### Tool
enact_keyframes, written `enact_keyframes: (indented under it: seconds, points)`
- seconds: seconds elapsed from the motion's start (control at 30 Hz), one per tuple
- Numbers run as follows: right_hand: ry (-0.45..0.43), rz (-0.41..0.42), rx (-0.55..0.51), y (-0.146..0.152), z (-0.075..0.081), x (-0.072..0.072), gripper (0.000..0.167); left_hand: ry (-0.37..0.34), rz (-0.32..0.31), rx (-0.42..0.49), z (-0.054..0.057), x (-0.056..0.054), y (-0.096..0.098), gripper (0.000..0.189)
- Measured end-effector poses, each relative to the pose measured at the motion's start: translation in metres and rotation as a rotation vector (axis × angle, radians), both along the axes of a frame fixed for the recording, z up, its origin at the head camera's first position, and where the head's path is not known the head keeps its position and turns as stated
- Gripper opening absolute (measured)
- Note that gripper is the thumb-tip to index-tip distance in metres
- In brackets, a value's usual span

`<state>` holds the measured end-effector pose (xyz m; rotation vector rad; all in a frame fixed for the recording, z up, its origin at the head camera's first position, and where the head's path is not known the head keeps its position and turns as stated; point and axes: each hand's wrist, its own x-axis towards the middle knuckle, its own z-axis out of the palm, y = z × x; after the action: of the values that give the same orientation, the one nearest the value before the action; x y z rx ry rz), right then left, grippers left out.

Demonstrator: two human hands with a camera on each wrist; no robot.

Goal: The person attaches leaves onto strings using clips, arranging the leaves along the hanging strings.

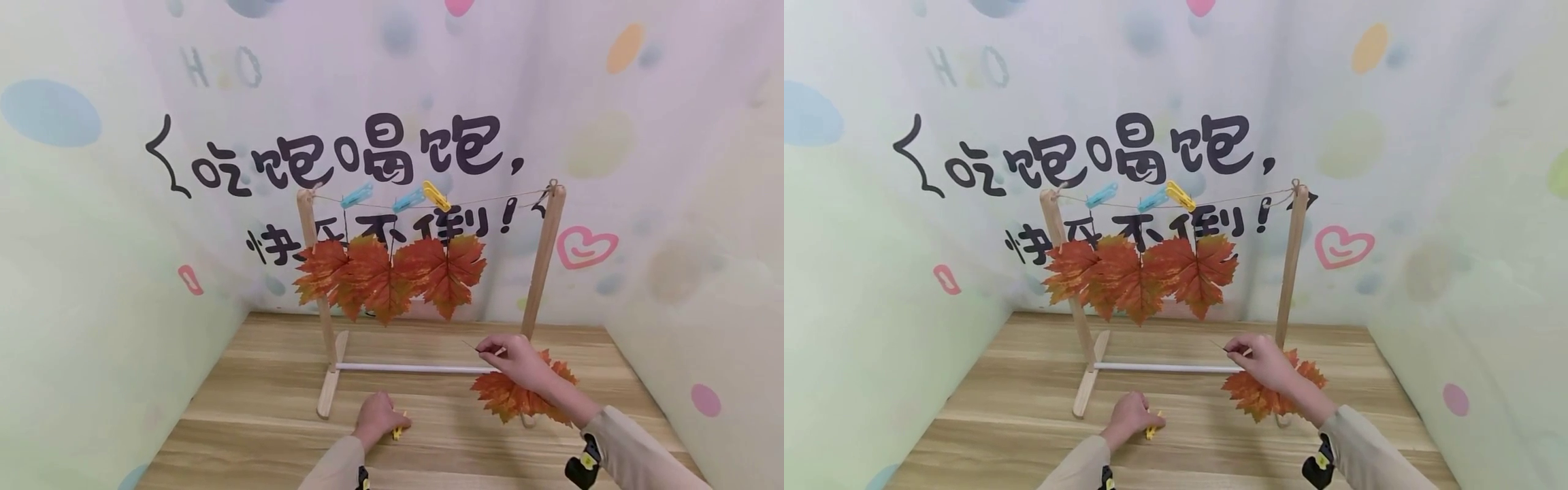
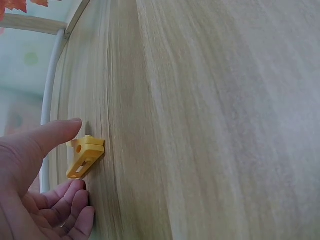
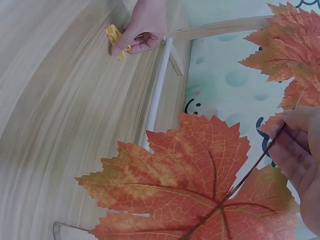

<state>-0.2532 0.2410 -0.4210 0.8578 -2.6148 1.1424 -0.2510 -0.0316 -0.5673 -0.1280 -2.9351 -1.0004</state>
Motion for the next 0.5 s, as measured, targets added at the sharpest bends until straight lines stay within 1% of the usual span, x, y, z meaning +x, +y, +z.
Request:
enact_keyframes:
  seconds: [0.1, 0.17, 0.4, 0.5]
  points:
    - [0.007, 0.003, -0.002, 0.002, 0.001, 0.002, 0.010, 0.010, 0.001, -0.016, 0.000, 0.000, 0.000, 0.057]
    - [0.019, 0.005, -0.005, 0.003, 0.002, 0.003, 0.010, 0.018, -0.006, -0.018, 0.001, 0.000, -0.001, 0.055]
    - [0.037, 0.010, -0.006, 0.007, 0.004, 0.004, 0.008, 0.029, -0.071, 0.065, 0.007, 0.001, -0.006, 0.048]
    - [0.041, 0.018, -0.015, 0.008, 0.006, 0.004, 0.008, 0.018, -0.080, 0.083, 0.013, 0.001, -0.009, 0.043]
